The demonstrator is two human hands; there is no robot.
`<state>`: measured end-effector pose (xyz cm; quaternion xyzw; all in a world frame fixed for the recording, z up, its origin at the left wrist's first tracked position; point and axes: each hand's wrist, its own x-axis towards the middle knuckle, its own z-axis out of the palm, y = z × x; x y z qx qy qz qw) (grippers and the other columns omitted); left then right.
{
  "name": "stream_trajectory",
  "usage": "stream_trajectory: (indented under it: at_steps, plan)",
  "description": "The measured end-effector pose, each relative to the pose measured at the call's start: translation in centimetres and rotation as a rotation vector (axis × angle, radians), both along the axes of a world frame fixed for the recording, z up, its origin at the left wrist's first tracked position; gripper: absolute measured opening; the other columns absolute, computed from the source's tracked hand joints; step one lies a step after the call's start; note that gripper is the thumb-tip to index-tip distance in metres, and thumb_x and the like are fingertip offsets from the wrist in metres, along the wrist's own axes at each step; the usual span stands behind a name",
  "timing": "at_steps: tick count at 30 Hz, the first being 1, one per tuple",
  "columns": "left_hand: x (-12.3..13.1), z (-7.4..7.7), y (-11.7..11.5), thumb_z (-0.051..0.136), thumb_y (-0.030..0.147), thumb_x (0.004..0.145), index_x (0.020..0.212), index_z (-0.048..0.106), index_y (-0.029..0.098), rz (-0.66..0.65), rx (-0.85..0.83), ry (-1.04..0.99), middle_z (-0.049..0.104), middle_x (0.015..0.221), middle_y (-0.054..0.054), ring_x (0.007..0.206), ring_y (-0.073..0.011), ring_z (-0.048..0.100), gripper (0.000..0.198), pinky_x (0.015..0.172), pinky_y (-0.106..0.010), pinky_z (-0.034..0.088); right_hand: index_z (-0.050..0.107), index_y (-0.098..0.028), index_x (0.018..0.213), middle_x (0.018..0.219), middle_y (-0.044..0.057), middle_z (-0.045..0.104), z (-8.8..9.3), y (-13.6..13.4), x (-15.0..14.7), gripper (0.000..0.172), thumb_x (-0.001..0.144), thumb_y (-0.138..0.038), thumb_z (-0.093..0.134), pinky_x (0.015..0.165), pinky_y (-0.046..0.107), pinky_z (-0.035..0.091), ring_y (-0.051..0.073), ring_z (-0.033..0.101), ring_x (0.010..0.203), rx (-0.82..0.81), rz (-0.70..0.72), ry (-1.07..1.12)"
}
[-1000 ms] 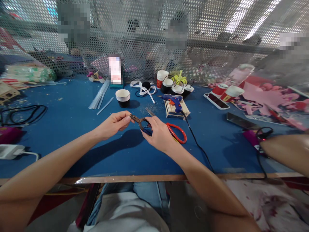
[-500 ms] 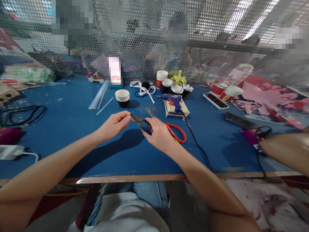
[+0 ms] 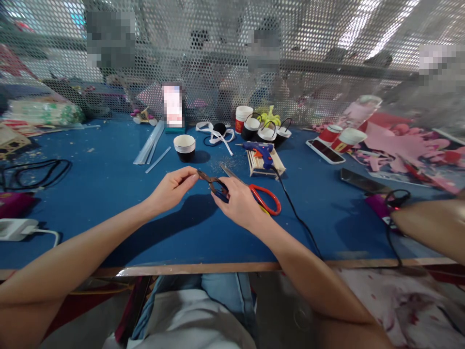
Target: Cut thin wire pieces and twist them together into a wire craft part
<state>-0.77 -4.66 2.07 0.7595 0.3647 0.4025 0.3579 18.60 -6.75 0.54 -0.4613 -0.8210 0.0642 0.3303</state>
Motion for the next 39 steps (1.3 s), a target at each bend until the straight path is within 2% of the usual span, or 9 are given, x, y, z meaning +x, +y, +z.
stream_trajectory:
  at_steps: [6, 11, 16, 27, 39]
  plan:
    - [0.09, 0.03, 0.06, 0.042, 0.030, 0.087, 0.091, 0.058, 0.015, -0.009, -0.071, -0.016, 0.045, 0.064, 0.002, 0.056, -0.0069, 0.036, 0.023, 0.053, -0.019, 0.030, 0.054, -0.012, 0.101, 0.084, 0.009, 0.060, -0.01, -0.04, 0.05, 0.027, 0.080, -0.030, 0.054, 0.061, 0.030, 0.046, 0.016, 0.054, 0.065, 0.015, -0.023, -0.024]
    - [-0.15, -0.03, 0.33, 0.042, 0.037, 0.087, 0.085, 0.055, 0.016, -0.120, -0.266, -0.125, 0.030, 0.053, 0.006, 0.047, -0.0054, 0.025, 0.026, 0.044, -0.019, 0.020, 0.051, -0.013, 0.104, 0.082, 0.008, 0.058, 0.48, -0.04, 0.02, 0.032, 0.079, -0.033, 0.055, 0.061, 0.030, 0.045, 0.017, 0.055, 0.067, 0.033, 0.006, -0.055]
    - [-0.36, 0.10, 0.38, 0.044, 0.039, 0.086, 0.083, 0.053, 0.016, -0.200, -0.378, -0.197, 0.027, 0.052, 0.007, 0.046, -0.0053, 0.023, 0.024, 0.043, -0.020, 0.018, 0.050, -0.015, 0.105, 0.082, 0.008, 0.057, 0.57, -0.05, 0.16, 0.030, 0.081, -0.033, 0.053, 0.062, 0.031, 0.046, 0.018, 0.056, 0.070, 0.046, 0.028, -0.046]
    - [-0.66, 0.22, 0.50, 0.045, 0.040, 0.085, 0.084, 0.054, 0.017, -0.238, -0.385, -0.193, 0.027, 0.051, 0.007, 0.046, -0.0057, 0.023, 0.025, 0.044, -0.021, 0.018, 0.051, -0.015, 0.104, 0.086, 0.008, 0.060, 0.55, -0.24, -0.03, 0.030, 0.081, -0.033, 0.053, 0.058, 0.030, 0.045, 0.014, 0.052, 0.061, -0.051, 0.057, 0.005]
    - [-0.56, 0.01, 0.47, 0.044, 0.040, 0.086, 0.084, 0.055, 0.017, -0.224, -0.348, -0.167, 0.027, 0.051, 0.006, 0.046, -0.0059, 0.024, 0.026, 0.044, -0.021, 0.018, 0.054, -0.017, 0.098, 0.083, 0.007, 0.063, 0.18, -0.33, -0.17, 0.021, 0.080, -0.028, 0.052, 0.059, 0.029, 0.046, 0.015, 0.056, 0.063, -0.012, 0.053, 0.050]
